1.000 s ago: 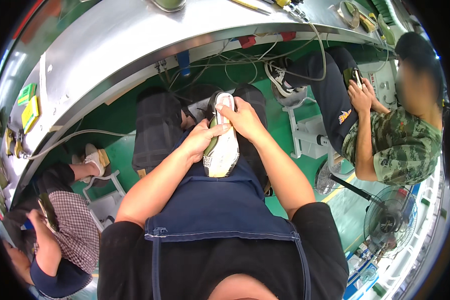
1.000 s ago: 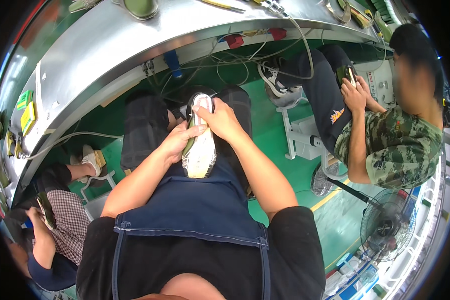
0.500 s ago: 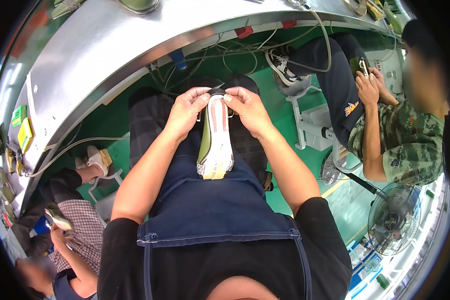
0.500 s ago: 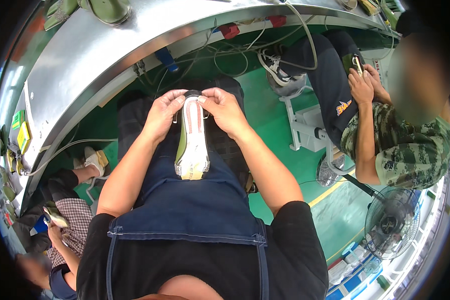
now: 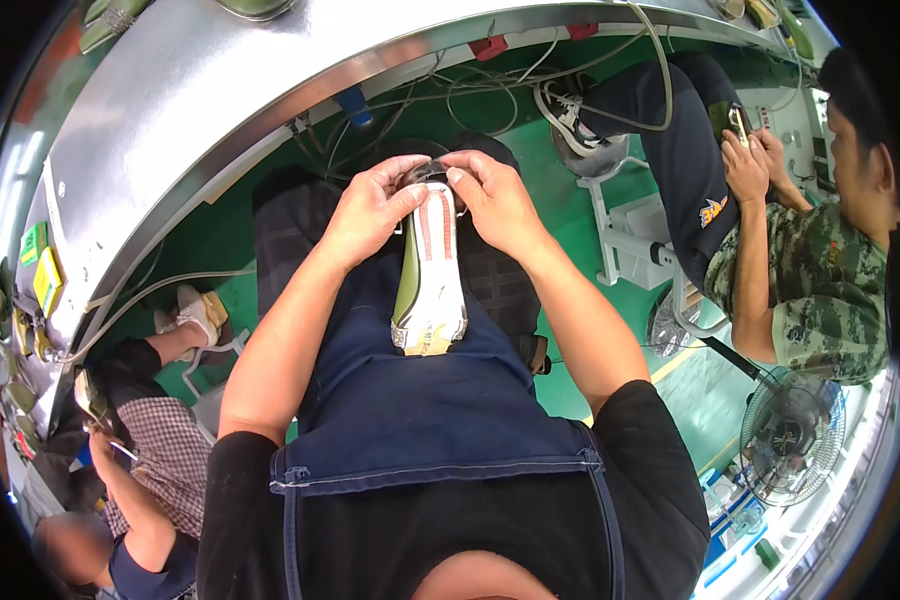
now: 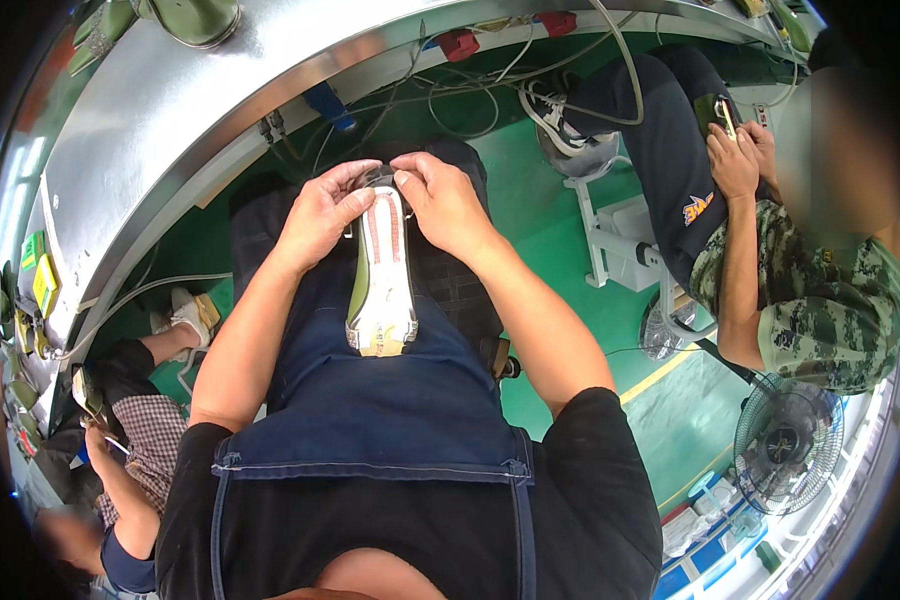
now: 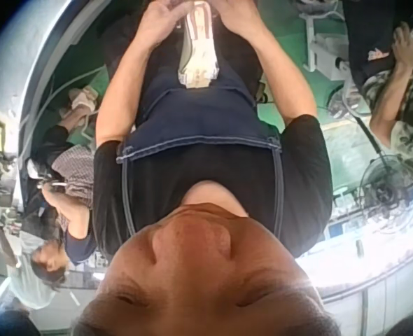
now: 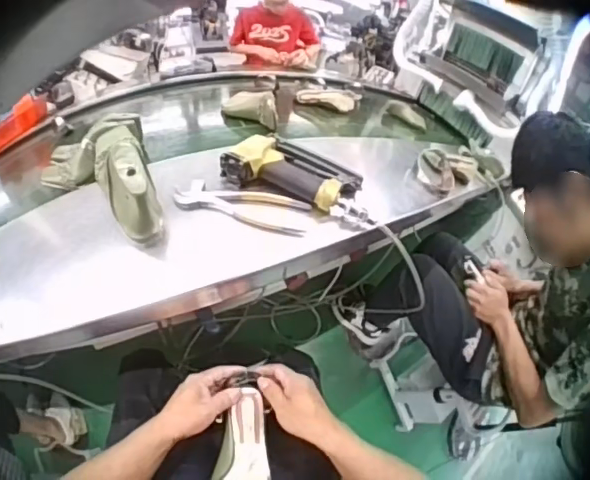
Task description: The person assembles green slip-on shoes on a factory line. They use a metal scraper to smooth the sole edges and a yellow pneumatic tool to secure the sole to the shoe upper. The person handles the shoes one at a time, inspecting the fit and placing finished units onto a conveyor belt.
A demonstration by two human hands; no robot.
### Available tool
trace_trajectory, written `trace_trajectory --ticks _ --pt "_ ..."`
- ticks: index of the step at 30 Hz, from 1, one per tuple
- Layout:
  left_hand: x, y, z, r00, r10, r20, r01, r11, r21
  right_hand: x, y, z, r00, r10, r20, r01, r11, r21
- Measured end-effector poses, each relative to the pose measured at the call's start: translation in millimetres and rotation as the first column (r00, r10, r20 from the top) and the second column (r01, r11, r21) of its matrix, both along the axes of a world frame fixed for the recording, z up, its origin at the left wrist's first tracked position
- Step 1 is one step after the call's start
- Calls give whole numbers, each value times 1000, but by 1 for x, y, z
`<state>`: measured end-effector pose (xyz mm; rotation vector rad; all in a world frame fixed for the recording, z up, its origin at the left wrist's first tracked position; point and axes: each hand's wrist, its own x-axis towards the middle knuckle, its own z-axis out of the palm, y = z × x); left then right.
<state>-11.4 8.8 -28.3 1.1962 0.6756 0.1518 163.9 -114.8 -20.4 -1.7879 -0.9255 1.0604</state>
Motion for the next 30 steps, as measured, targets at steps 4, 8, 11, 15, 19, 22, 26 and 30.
trace_trajectory --ticks 4,8,11,15,19,22,26,30 --pt "-2 -1 11 999 -42 -28 44 997 67 -9 -9 5 986 -78 -148 84 996 39" --pt "-2 -6 19 996 -30 -83 52 958 283 -9 -7 14 981 -76 -181 84 996 37" --pt "0 -8 20 995 -23 -96 62 902 426 -10 -7 10 982 -92 -162 103 993 62" --pt "1 -11 18 997 1 -76 43 817 575 -12 -11 4 991 -96 -90 107 987 118" --pt "1 -18 16 999 30 -45 9 735 678 -15 -13 8 995 -96 -39 101 983 151" --pt "3 -21 19 998 49 -35 -12 726 688 -14 -14 14 995 -96 -18 98 984 149" --pt "3 -20 15 997 65 -34 -26 747 664 -13 -12 15 996 -88 -33 91 989 114" --pt "4 -19 14 997 60 -55 -7 741 671 -11 -11 12 996 -89 -9 89 992 94"
